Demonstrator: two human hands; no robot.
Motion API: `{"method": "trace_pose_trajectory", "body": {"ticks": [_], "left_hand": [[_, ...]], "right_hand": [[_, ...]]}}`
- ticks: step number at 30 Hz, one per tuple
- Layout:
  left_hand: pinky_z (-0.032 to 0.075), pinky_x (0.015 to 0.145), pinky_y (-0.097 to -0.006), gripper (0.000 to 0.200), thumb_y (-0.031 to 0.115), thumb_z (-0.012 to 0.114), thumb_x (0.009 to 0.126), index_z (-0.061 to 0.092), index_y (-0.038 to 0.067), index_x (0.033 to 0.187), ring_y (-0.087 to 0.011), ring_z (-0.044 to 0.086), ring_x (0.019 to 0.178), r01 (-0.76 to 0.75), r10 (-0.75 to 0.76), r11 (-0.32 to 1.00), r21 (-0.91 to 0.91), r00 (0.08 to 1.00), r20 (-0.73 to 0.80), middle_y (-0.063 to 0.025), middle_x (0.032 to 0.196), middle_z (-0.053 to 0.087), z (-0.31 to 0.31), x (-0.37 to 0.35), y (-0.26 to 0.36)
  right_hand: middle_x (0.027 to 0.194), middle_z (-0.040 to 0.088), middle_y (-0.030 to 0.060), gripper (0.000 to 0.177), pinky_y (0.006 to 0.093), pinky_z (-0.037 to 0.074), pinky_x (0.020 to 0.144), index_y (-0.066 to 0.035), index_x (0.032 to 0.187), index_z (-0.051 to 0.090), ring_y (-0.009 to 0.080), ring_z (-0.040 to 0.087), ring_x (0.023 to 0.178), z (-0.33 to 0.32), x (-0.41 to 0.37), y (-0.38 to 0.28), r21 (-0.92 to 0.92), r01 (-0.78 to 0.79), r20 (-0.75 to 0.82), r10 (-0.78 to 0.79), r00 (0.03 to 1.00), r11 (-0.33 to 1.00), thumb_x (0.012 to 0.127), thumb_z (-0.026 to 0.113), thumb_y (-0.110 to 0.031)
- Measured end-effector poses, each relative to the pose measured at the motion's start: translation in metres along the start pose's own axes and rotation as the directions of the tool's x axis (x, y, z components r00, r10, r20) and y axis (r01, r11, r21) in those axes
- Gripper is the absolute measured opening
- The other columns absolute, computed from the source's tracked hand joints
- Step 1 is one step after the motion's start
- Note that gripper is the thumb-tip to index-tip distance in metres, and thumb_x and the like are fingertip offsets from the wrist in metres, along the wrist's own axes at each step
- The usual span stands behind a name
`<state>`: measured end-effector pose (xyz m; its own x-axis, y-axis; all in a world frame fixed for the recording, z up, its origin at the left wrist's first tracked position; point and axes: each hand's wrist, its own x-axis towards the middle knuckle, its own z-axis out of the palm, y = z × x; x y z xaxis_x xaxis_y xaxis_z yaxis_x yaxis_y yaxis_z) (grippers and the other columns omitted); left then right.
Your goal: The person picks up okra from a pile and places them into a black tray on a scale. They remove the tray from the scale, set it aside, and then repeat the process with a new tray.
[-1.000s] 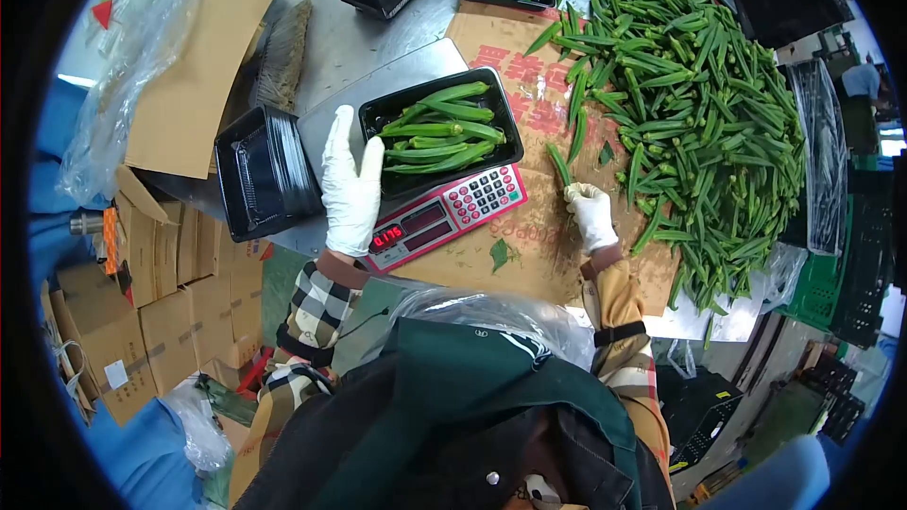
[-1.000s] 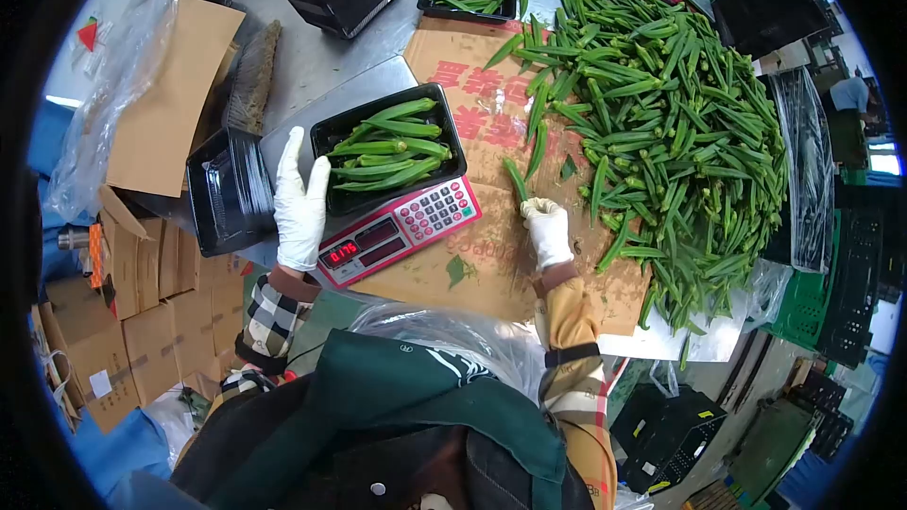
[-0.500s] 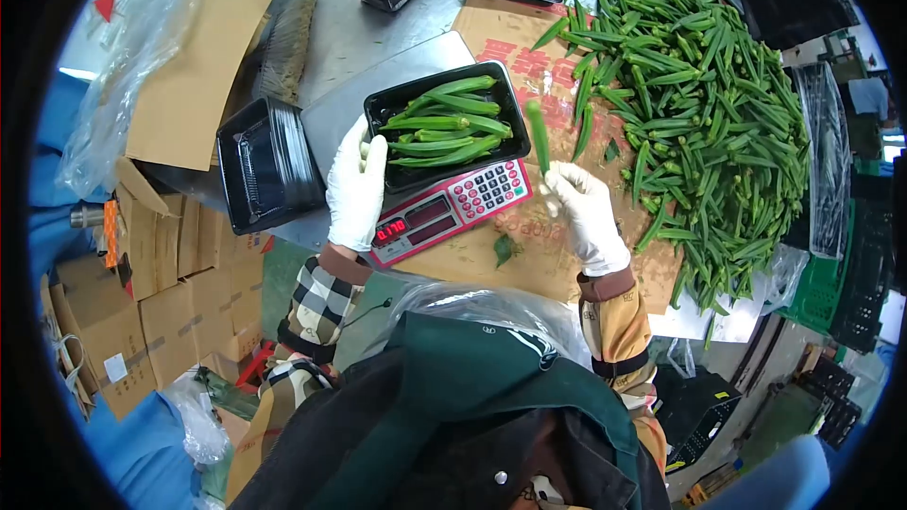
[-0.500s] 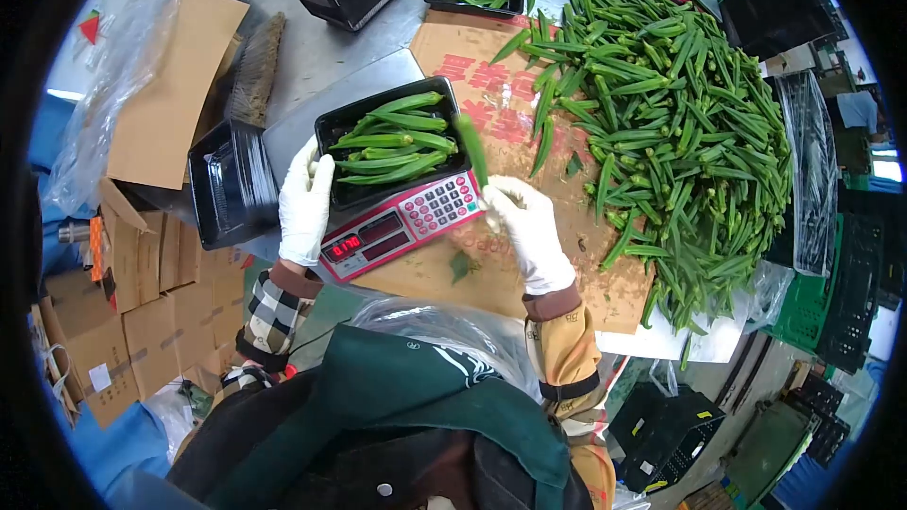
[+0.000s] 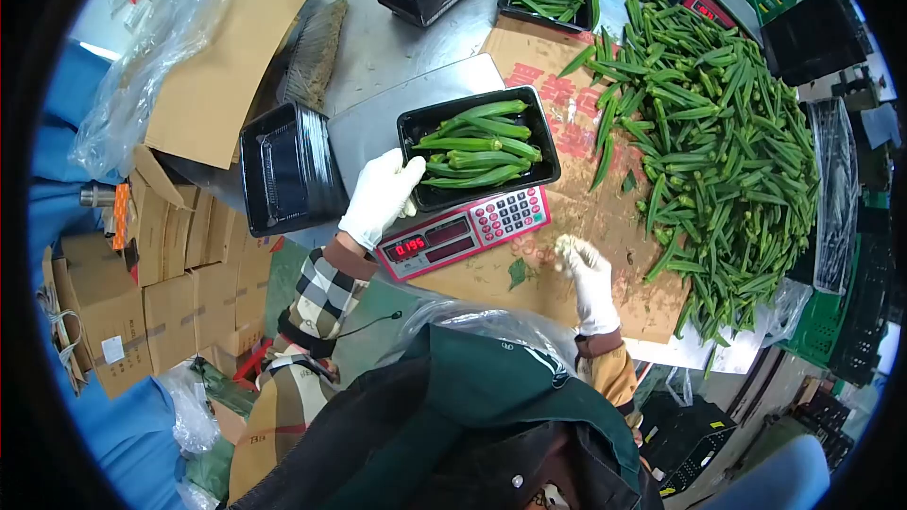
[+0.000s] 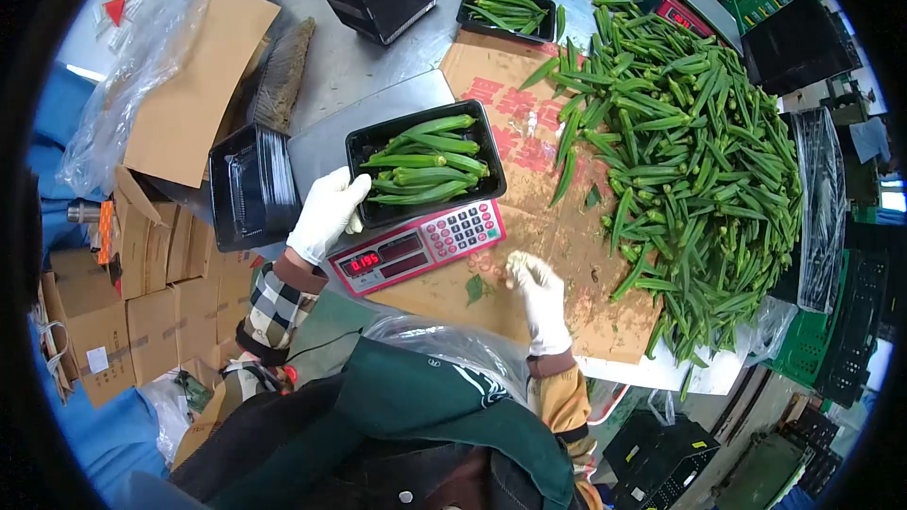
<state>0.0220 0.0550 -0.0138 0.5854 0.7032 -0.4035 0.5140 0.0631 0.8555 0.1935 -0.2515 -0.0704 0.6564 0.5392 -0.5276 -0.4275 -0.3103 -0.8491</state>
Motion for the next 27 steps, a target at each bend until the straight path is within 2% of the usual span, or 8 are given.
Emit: {"method": "trace_pose_trajectory", "body": {"ticks": [7,11,17,18,21,24,25,27], "left_hand": [[0.047,0.039,-0.0321,0.032,0.022,0.055,0.098,0.062,-0.005,0.084,-0.0198,0.059,0.041,-0.154,0.152,0.988,0.006,0.976,0.153,-0.0121,0.055,0.062,0.014,0.082,0.078],[0.048,0.041,-0.0283,0.027,0.022,0.057,0.097,0.063,-0.003,0.089,-0.0202,0.061,0.046,0.001,0.044,0.978,-0.207,0.977,0.210,-0.0130,0.065,0.066,0.055,0.180,0.115],[0.056,0.049,-0.0433,0.035,0.023,0.057,0.090,0.067,-0.011,0.097,-0.0346,0.071,0.060,-0.078,0.077,0.990,0.121,0.997,0.018,-0.0240,0.070,0.069,0.107,0.317,0.128],[0.057,0.050,-0.0439,0.035,0.022,0.056,0.091,0.067,-0.010,0.096,-0.0350,0.072,0.063,0.030,-0.031,0.999,0.022,0.999,0.010,-0.0244,0.074,0.070,0.109,0.320,0.131],[0.055,0.048,-0.0430,0.026,0.021,0.055,0.093,0.064,-0.004,0.095,-0.0326,0.071,0.062,0.024,-0.025,1.000,0.013,0.997,0.073,-0.0209,0.083,0.070,0.090,0.321,0.129],[0.052,0.056,-0.0334,0.017,0.023,0.058,0.098,0.054,0.008,0.104,-0.0197,0.066,0.067,-0.161,0.201,0.962,-0.220,0.963,0.177,-0.0091,0.088,0.065,0.044,0.278,0.138],[0.054,0.064,-0.0318,0.026,0.027,0.060,0.099,0.057,0.009,0.116,-0.0178,0.067,0.076,-0.166,0.247,0.940,-0.298,0.934,0.259,-0.0082,0.094,0.067,0.021,0.265,0.136],[0.053,0.077,-0.0293,0.045,0.032,0.059,0.100,0.053,0.007,0.137,-0.0173,0.068,0.087,-0.208,0.271,0.927,-0.311,0.946,0.177,-0.0093,0.107,0.070,-0.015,0.197,0.144]], "right_hand": [[0.106,0.073,0.0055,0.026,0.0218,0.050,0.067,0.001,0.122,0.067,0.0104,0.065,0.078,-0.007,-0.013,0.012,0.004,-0.094,-0.046,0.094,0.994,0.996,0.099,0.062,-0.012],[0.106,0.072,0.0058,0.025,0.0241,0.053,0.073,0.003,0.122,0.066,0.0112,0.065,0.085,-0.013,-0.009,0.015,0.083,-0.027,-0.075,0.034,0.997,0.996,0.100,0.061,-0.009],[0.103,0.072,0.0024,0.024,0.0206,0.048,0.068,-0.001,0.121,0.066,0.0075,0.063,0.081,-0.022,-0.012,0.017,0.083,-0.014,-0.124,0.024,0.992,0.996,0.100,0.060,-0.011],[0.103,0.072,0.0022,0.024,0.0203,0.047,0.067,-0.001,0.121,0.066,0.0071,0.062,0.080,-0.025,-0.014,0.020,0.070,-0.028,-0.129,0.037,0.991,0.997,0.100,0.060,-0.011],[0.095,0.071,0.0001,0.021,0.0193,0.047,0.064,-0.002,0.117,0.068,0.0052,0.059,0.073,-0.026,-0.016,0.021,0.103,-0.039,-0.153,0.055,0.987,0.994,0.098,0.065,-0.010],[0.094,0.071,0.0000,0.021,0.0195,0.047,0.064,-0.001,0.116,0.068,0.0054,0.059,0.074,-0.024,-0.019,0.029,0.098,-0.075,-0.129,0.087,0.988,0.992,0.098,0.065,-0.010],[0.094,0.070,0.0000,0.021,0.0197,0.048,0.065,-0.001,0.116,0.068,0.0055,0.059,0.074,-0.022,-0.019,0.029,0.092,-0.084,-0.119,0.095,0.988,0.992,0.098,0.065,-0.010],[0.094,0.070,0.0005,0.021,0.0202,0.049,0.067,0.000,0.116,0.068,0.0057,0.060,0.075,-0.018,-0.018,0.028,0.104,-0.078,-0.097,0.088,0.991,0.991,0.098,0.065,-0.011]]}}
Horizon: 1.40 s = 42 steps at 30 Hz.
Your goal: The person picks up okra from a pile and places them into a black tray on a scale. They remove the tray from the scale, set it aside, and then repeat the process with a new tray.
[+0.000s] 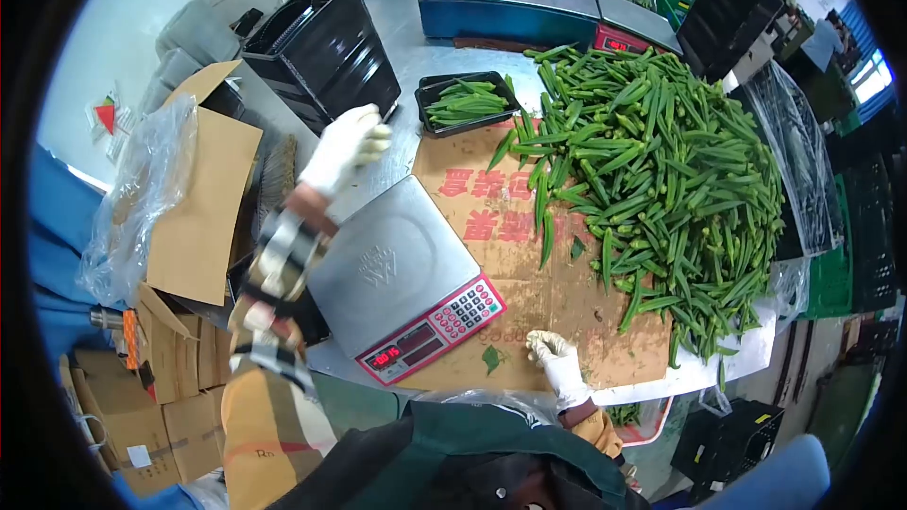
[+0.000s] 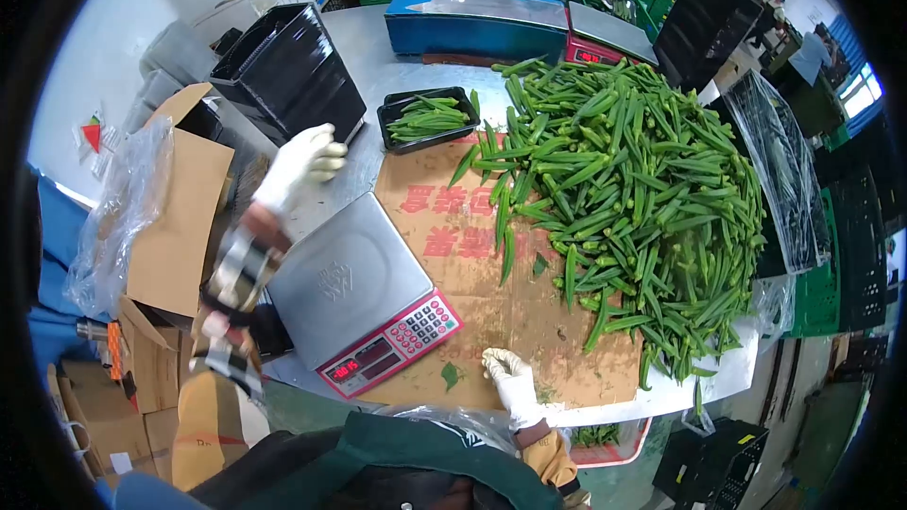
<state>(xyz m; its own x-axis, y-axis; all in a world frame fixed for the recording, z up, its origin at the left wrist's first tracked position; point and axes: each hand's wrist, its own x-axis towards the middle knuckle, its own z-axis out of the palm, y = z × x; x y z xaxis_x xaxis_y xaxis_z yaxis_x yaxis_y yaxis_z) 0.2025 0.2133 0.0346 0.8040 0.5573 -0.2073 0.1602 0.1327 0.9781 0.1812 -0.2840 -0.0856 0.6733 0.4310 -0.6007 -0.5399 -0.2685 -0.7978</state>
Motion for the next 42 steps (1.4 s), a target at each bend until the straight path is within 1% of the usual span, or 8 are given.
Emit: {"method": "trace_pose_trajectory", "body": {"ticks": [8,14,21,23,28,32,34,42], "left_hand": [[0.034,0.114,-0.0386,0.049,0.028,0.050,0.105,0.050,-0.005,0.141,-0.0335,0.050,0.133,0.149,0.453,0.464,0.873,0.807,-0.378,-0.0235,0.143,0.053,-0.081,-0.214,-0.038],[0.044,0.104,-0.0389,0.050,0.033,0.052,0.105,0.060,-0.012,0.125,-0.0358,0.061,0.117,0.422,0.330,0.415,0.806,0.755,-0.566,-0.0269,0.126,0.063,-0.081,-0.280,-0.148],[0.050,0.090,-0.0318,0.031,0.017,0.066,0.094,0.069,-0.005,0.116,-0.0170,0.062,0.096,0.078,-0.106,0.994,-0.073,0.652,-0.751,-0.0065,0.108,0.068,-0.110,-0.279,-0.128],[0.050,0.089,-0.0335,0.032,0.017,0.066,0.096,0.067,-0.006,0.118,-0.0173,0.062,0.096,0.004,0.141,0.986,0.166,0.514,-0.846,-0.0092,0.109,0.069,-0.115,-0.277,-0.125],[0.049,0.088,-0.0318,0.024,0.013,0.064,0.098,0.069,-0.004,0.115,-0.0193,0.061,0.092,0.017,0.712,0.543,0.840,0.522,-0.470,-0.0114,0.103,0.071,-0.039,-0.266,-0.060],[0.050,0.086,-0.0337,0.015,0.011,0.070,0.091,0.073,0.000,0.100,-0.0223,0.064,0.091,-0.101,0.333,0.577,0.810,0.935,-0.121,-0.0097,0.092,0.068,0.035,-0.241,-0.067],[0.050,0.087,-0.0358,0.019,0.012,0.072,0.089,0.073,0.000,0.103,-0.0259,0.065,0.095,-0.208,0.170,0.240,0.948,0.971,0.170,-0.0103,0.094,0.070,0.050,-0.236,-0.059],[0.044,0.106,-0.0329,0.044,0.012,0.065,0.096,0.057,-0.001,0.137,-0.0229,0.060,0.122,-0.294,0.143,0.856,0.426,0.925,0.352,-0.0154,0.132,0.063,0.217,-0.166,0.006]], "right_hand": [[0.098,0.070,0.0044,0.025,0.0250,0.052,0.074,0.002,0.118,0.066,0.0098,0.060,0.081,0.017,0.001,0.010,-0.113,0.131,0.080,-0.123,0.989,0.985,0.096,0.064,-0.009],[0.099,0.069,0.0038,0.022,0.0240,0.051,0.080,0.002,0.115,0.066,0.0092,0.061,0.089,0.024,-0.007,0.016,-0.051,0.076,0.108,-0.070,0.992,0.996,0.096,0.063,-0.008],[0.104,0.070,0.0051,0.022,0.0249,0.051,0.086,0.002,0.115,0.066,0.0107,0.062,0.094,-0.002,-0.010,0.019,-0.114,0.145,0.045,-0.141,0.989,0.983,0.096,0.065,-0.008],[0.104,0.071,0.0056,0.022,0.0249,0.051,0.087,0.002,0.115,0.067,0.0110,0.063,0.095,-0.017,-0.007,0.023,-0.040,0.124,-0.024,-0.125,0.992,0.991,0.095,0.066,-0.008],[0.097,0.070,0.0021,0.022,0.0245,0.051,0.079,0.002,0.114,0.068,0.0090,0.062,0.087,-0.073,0.011,0.003,-0.051,0.172,-0.211,-0.179,0.961,0.984,0.095,0.066,-0.010],[0.097,0.070,0.0010,0.021,0.0246,0.052,0.075,0.000,0.113,0.068,0.0097,0.063,0.085,-0.118,0.033,-0.039,0.070,0.279,-0.316,-0.244,0.917,0.958,0.095,0.066,-0.010],[0.097,0.069,0.0029,0.023,0.0257,0.053,0.078,0.002,0.114,0.067,0.0101,0.063,0.086,-0.139,0.037,-0.059,-0.062,0.371,-0.397,-0.364,0.843,0.926,0.094,0.067,-0.009],[0.122,0.063,0.0198,0.053,0.0404,0.049,0.098,0.002,0.128,0.059,0.0336,0.063,0.111,-0.228,0.117,-0.082,-0.753,0.278,-0.505,-0.795,0.335,0.596,0.082,0.076,-0.017]]}}
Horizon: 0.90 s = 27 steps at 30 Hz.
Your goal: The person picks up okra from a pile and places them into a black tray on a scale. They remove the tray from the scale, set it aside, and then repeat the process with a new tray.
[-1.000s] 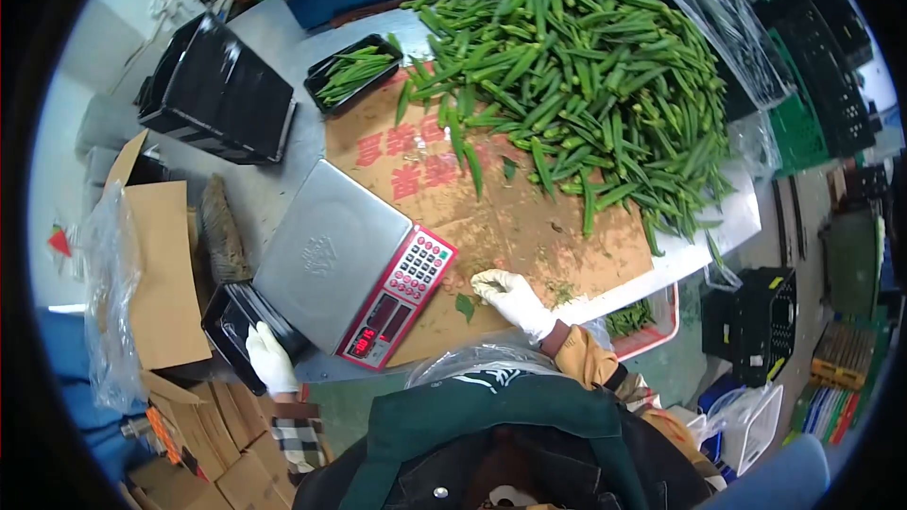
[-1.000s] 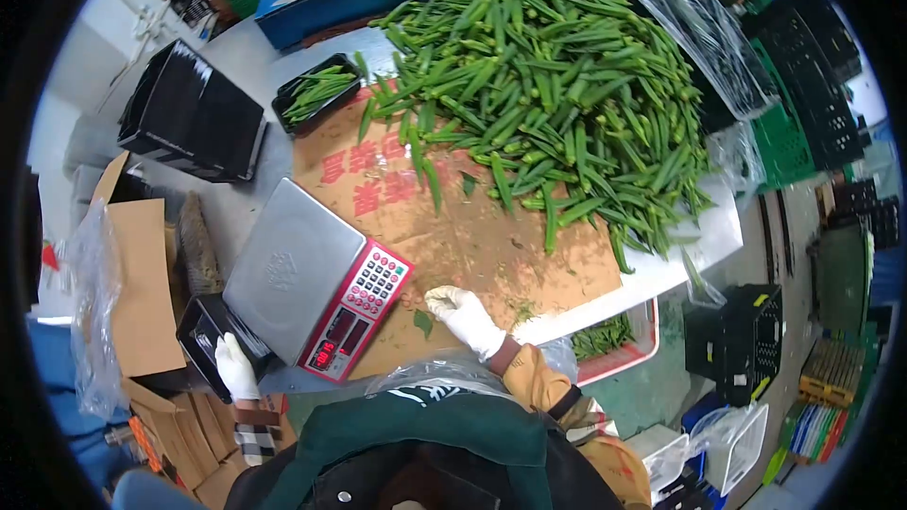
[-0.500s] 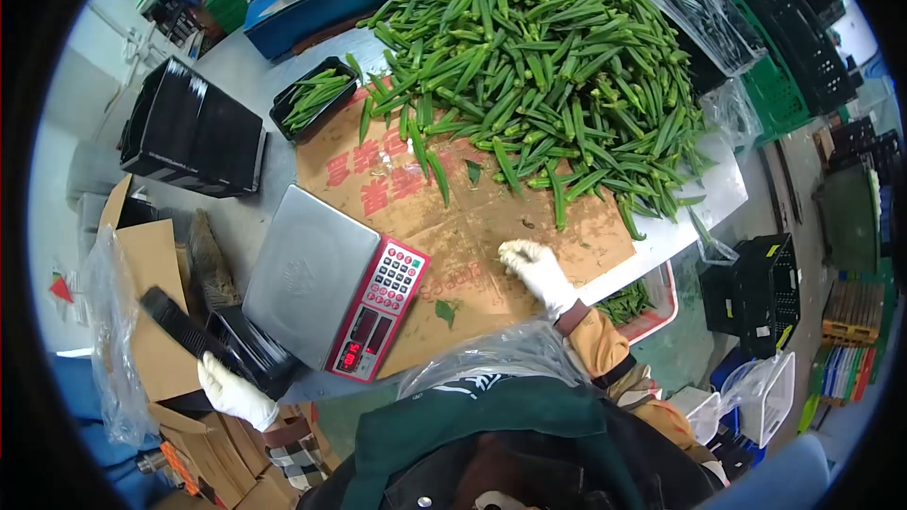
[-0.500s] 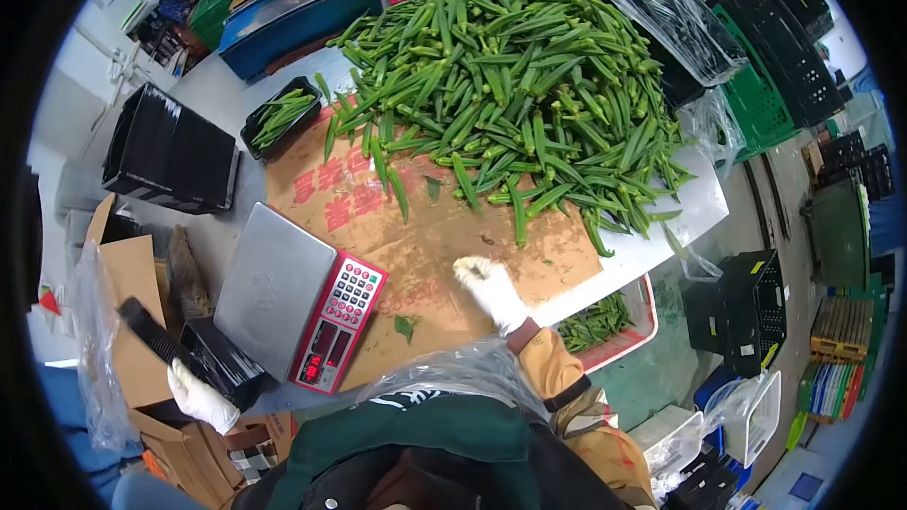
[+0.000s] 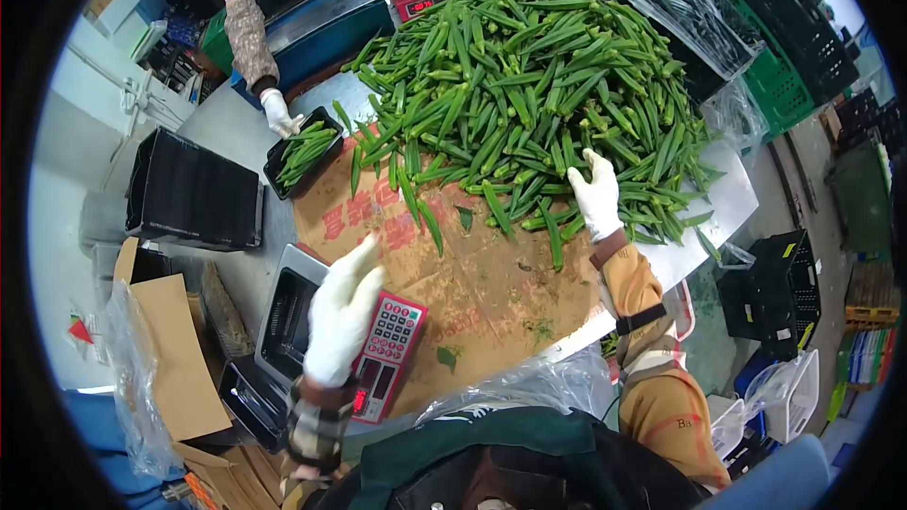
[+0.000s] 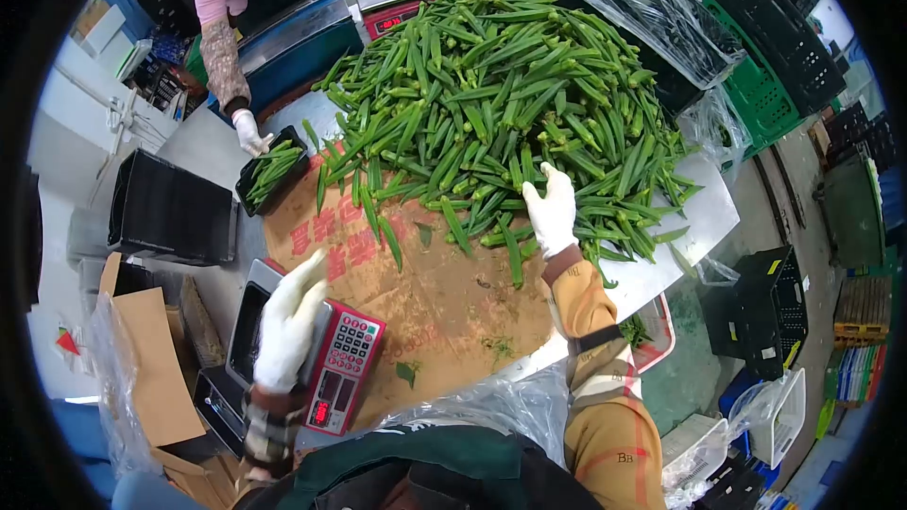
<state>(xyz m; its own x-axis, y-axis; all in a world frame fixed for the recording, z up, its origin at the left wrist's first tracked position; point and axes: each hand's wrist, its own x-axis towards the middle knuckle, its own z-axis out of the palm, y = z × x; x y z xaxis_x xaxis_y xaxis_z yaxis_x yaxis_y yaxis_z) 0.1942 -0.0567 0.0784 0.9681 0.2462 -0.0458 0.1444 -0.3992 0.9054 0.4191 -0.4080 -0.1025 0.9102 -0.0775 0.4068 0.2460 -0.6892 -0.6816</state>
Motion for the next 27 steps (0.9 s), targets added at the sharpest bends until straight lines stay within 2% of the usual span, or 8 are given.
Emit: {"method": "trace_pose_trajectory", "body": {"ticks": [2,4,10,15,18,20,22,27], "left_hand": [[0.042,0.109,-0.0329,0.048,0.014,0.064,0.097,0.052,-0.001,0.141,-0.0237,0.057,0.127,-0.019,0.037,0.983,-0.182,0.995,0.093,-0.0158,0.140,0.058,0.045,0.052,-0.006],[0.040,0.111,-0.0342,0.051,0.020,0.063,0.097,0.051,-0.001,0.142,-0.0256,0.054,0.131,-0.039,0.060,0.990,-0.138,0.986,0.157,-0.0177,0.143,0.055,0.094,0.112,-0.032],[0.038,0.112,-0.0404,0.071,0.039,0.066,0.090,0.045,-0.002,0.145,-0.0362,0.049,0.133,-0.261,0.173,0.901,0.346,0.949,0.264,-0.0235,0.142,0.053,0.195,0.223,-0.066],[0.044,0.103,-0.0459,0.067,0.029,0.075,0.084,0.045,0.014,0.142,-0.0413,0.056,0.121,-0.168,0.068,0.828,0.534,0.977,0.203,-0.0265,0.131,0.058,0.212,0.215,-0.041],[0.045,0.102,-0.0462,0.065,0.023,0.072,0.085,0.044,0.014,0.143,-0.0414,0.056,0.120,-0.030,0.016,0.998,0.047,0.964,0.265,-0.0209,0.133,0.060,0.223,0.202,-0.073],[0.045,0.101,-0.0456,0.066,0.013,0.065,0.089,0.039,0.023,0.149,-0.0403,0.058,0.118,-0.166,0.193,0.976,-0.139,0.959,0.208,-0.0231,0.127,0.061,0.240,0.183,-0.114],[0.046,0.099,-0.0473,0.066,0.013,0.064,0.090,0.039,0.025,0.150,-0.0410,0.059,0.113,-0.130,0.082,0.980,0.151,0.954,0.287,-0.0228,0.120,0.063,0.229,0.155,-0.101],[0.046,0.097,-0.0490,0.067,0.018,0.066,0.089,0.038,0.026,0.149,-0.0427,0.060,0.108,-0.128,0.059,0.974,0.189,0.940,0.336,-0.0228,0.115,0.061,0.196,0.075,-0.115]], "right_hand": [[0.123,0.062,0.0198,0.059,0.0420,0.048,0.098,0.000,0.130,0.059,0.0370,0.061,0.112,0.017,0.016,0.005,-0.014,-0.047,0.078,0.048,0.996,0.999,0.079,0.077,-0.025],[0.124,0.063,0.0140,0.070,0.0425,0.046,0.098,-0.004,0.133,0.059,0.0339,0.058,0.115,0.012,0.032,-0.017,-0.294,-0.053,0.255,0.131,0.958,0.954,0.077,0.080,-0.039],[0.123,0.061,0.0085,0.090,0.0445,0.043,0.092,-0.009,0.144,0.046,0.0267,0.057,0.115,0.013,0.047,-0.036,-0.635,0.169,0.436,0.169,0.884,0.753,0.073,0.081,-0.052],[0.106,0.065,0.0068,0.093,0.0434,0.041,0.083,-0.011,0.151,0.037,0.0265,0.060,0.100,0.027,0.030,-0.020,-0.601,0.128,0.433,0.187,0.882,0.789,0.077,0.078,-0.048],[0.104,0.067,0.0090,0.093,0.0441,0.042,0.084,-0.013,0.154,0.033,0.0278,0.061,0.098,0.023,0.018,-0.022,-0.533,0.164,0.488,0.142,0.861,0.830,0.078,0.075,-0.044],[0.106,0.068,0.0103,0.090,0.0458,0.043,0.084,-0.012,0.154,0.033,0.0298,0.062,0.098,0.026,-0.005,-0.014,-0.418,0.139,0.547,0.127,0.827,0.898,0.078,0.074,-0.039],[0.106,0.068,0.0112,0.086,0.0470,0.044,0.083,-0.012,0.153,0.037,0.0311,0.062,0.097,0.011,-0.028,-0.027,-0.345,0.150,0.591,0.090,0.802,0.927,0.077,0.071,-0.034],[0.100,0.065,0.0073,0.082,0.0425,0.041,0.082,-0.011,0.151,0.041,0.0285,0.058,0.094,-0.016,-0.094,-0.037,-0.098,0.233,0.540,-0.145,0.829,0.968,0.076,0.071,-0.027]]}}
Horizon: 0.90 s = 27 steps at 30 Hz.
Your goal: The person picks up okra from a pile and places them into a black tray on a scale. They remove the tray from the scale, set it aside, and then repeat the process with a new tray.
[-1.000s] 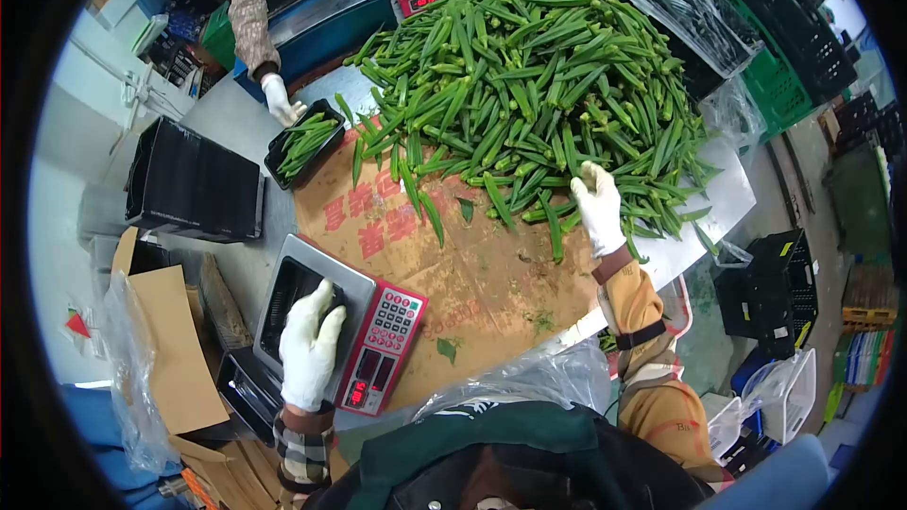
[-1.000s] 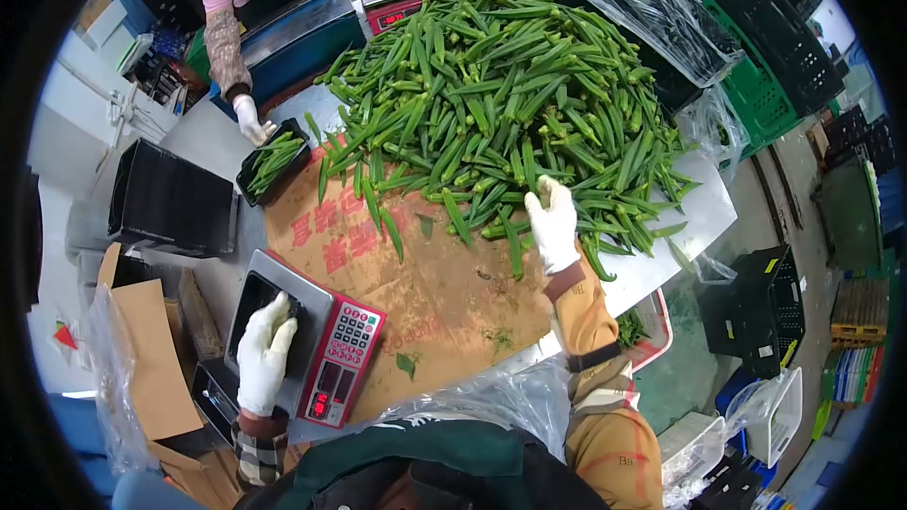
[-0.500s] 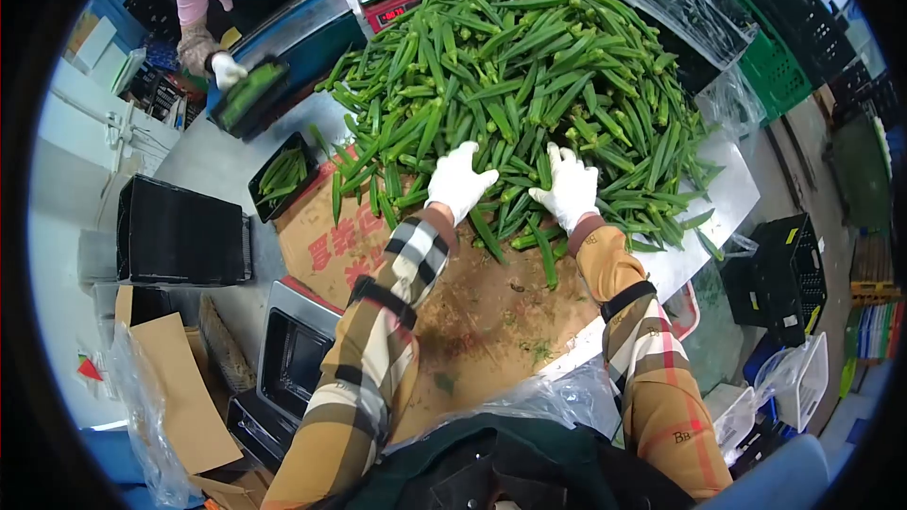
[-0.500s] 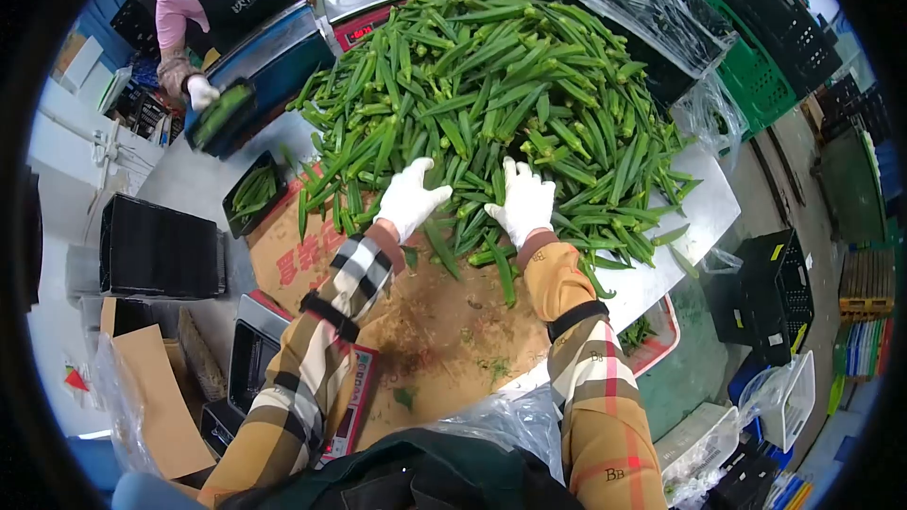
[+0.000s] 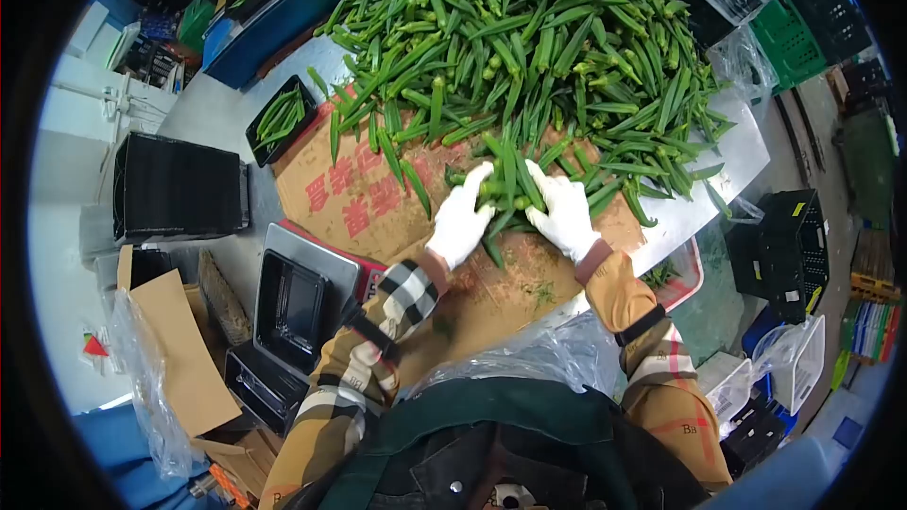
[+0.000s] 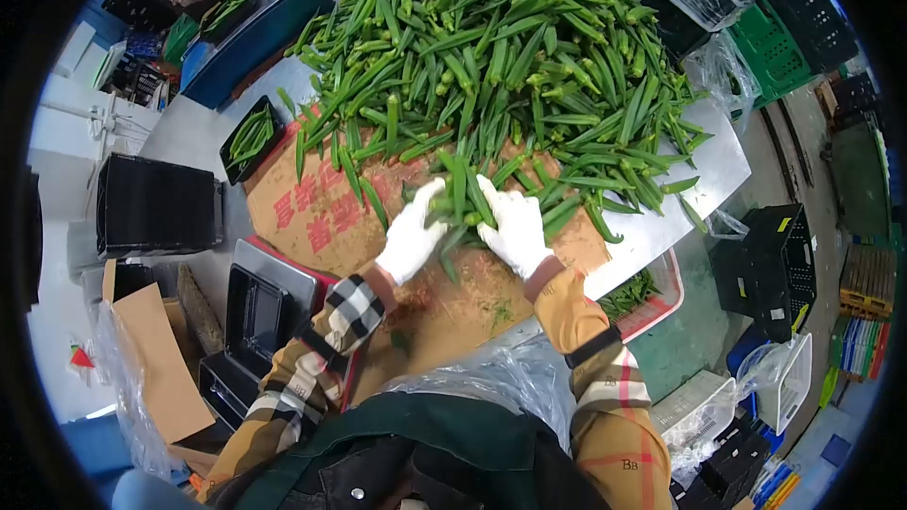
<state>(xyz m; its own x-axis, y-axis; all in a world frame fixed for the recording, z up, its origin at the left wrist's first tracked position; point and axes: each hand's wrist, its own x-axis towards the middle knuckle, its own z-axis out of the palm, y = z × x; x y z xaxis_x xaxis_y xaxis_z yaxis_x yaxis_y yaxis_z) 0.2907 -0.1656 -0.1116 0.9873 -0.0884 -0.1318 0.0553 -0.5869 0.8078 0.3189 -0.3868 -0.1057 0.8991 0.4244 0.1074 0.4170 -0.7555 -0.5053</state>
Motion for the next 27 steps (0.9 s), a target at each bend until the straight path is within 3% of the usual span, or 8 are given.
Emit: {"method": "trace_pose_trajectory", "body": {"ticks": [3,7,9,10,13,19,24,27], "left_hand": [[0.044,0.106,-0.0414,0.062,0.010,0.066,0.088,0.044,0.016,0.146,-0.0329,0.056,0.125,0.182,-0.203,0.971,0.157,0.971,0.130,-0.0166,0.133,0.059,-0.015,-0.052,0.030],[0.047,0.102,-0.0350,0.050,0.004,0.061,0.093,0.048,0.003,0.141,-0.0257,0.060,0.119,0.069,-0.077,0.996,-0.065,0.987,-0.138,-0.0140,0.132,0.060,-0.012,-0.089,-0.002],[0.048,0.102,-0.0333,0.045,0.002,0.055,0.098,0.046,0.000,0.142,-0.0223,0.061,0.117,0.043,-0.211,0.771,-0.635,0.959,-0.190,-0.0133,0.134,0.058,-0.012,-0.098,-0.014],[0.048,0.103,-0.0319,0.043,0.001,0.051,0.101,0.044,-0.002,0.143,-0.0209,0.061,0.116,0.083,-0.239,0.797,-0.598,0.953,-0.186,-0.0121,0.136,0.057,-0.020,-0.105,-0.019],[0.052,0.099,-0.0340,0.048,0.008,0.056,0.100,0.042,-0.001,0.144,-0.0203,0.063,0.112,0.279,-0.366,0.453,-0.847,0.924,0.108,-0.0175,0.134,0.058,-0.043,-0.120,-0.022],[0.057,0.092,-0.0364,0.062,0.021,0.067,0.096,0.038,0.000,0.147,-0.0246,0.068,0.106,0.339,-0.080,0.000,-0.941,0.938,0.338,-0.0204,0.138,0.056,-0.050,-0.125,-0.006],[0.045,0.111,-0.0449,0.065,0.007,0.066,0.090,0.036,0.002,0.148,-0.0296,0.051,0.133,0.382,-0.059,-0.015,-0.924,0.922,0.382,-0.0179,0.151,0.044,-0.048,-0.119,0.009],[0.054,0.096,-0.0384,0.059,0.009,0.068,0.090,0.043,0.002,0.143,-0.0248,0.063,0.115,0.350,-0.170,0.037,-0.936,0.925,0.339,-0.0159,0.135,0.058,-0.047,-0.117,0.019]], "right_hand": [[0.109,0.066,0.0067,0.084,0.0402,0.040,0.090,-0.014,0.152,0.040,0.0282,0.058,0.103,-0.004,-0.038,-0.025,0.049,0.027,0.034,-0.028,0.999,0.998,0.075,0.073,-0.018],[0.133,0.060,0.0160,0.080,0.0435,0.041,0.106,-0.009,0.148,0.046,0.0355,0.055,0.122,-0.005,-0.067,-0.026,0.259,-0.003,-0.013,0.006,1.000,0.966,0.074,0.075,-0.012],[0.138,0.057,0.0176,0.082,0.0430,0.040,0.111,-0.007,0.147,0.046,0.0372,0.052,0.126,-0.006,-0.080,-0.020,0.288,-0.081,-0.103,0.115,0.988,0.954,0.071,0.077,-0.009],[0.139,0.056,0.0177,0.083,0.0433,0.039,0.111,-0.007,0.148,0.046,0.0374,0.051,0.128,-0.004,-0.087,-0.014,0.273,-0.111,-0.124,0.150,0.981,0.956,0.071,0.077,-0.008],[0.140,0.054,0.0169,0.082,0.0441,0.038,0.111,-0.008,0.148,0.044,0.0377,0.048,0.130,-0.004,-0.104,-0.008,0.200,-0.181,-0.150,0.212,0.966,0.963,0.073,0.077,-0.008],[0.136,0.059,0.0171,0.068,0.0404,0.040,0.111,-0.005,0.141,0.054,0.0354,0.052,0.127,0.004,-0.116,0.002,0.322,-0.207,-0.238,0.290,0.927,0.924,0.076,0.074,-0.002],[0.130,0.063,0.0196,0.066,0.0387,0.044,0.106,-0.002,0.137,0.057,0.0330,0.059,0.119,0.003,-0.112,-0.002,0.365,-0.261,-0.140,0.330,0.934,0.894,0.076,0.077,-0.014],[0.125,0.065,0.0208,0.070,0.0391,0.047,0.102,0.000,0.136,0.056,0.0333,0.061,0.114,0.001,-0.096,-0.004,0.377,-0.354,-0.072,0.408,0.910,0.856,0.075,0.080,-0.023]]}}
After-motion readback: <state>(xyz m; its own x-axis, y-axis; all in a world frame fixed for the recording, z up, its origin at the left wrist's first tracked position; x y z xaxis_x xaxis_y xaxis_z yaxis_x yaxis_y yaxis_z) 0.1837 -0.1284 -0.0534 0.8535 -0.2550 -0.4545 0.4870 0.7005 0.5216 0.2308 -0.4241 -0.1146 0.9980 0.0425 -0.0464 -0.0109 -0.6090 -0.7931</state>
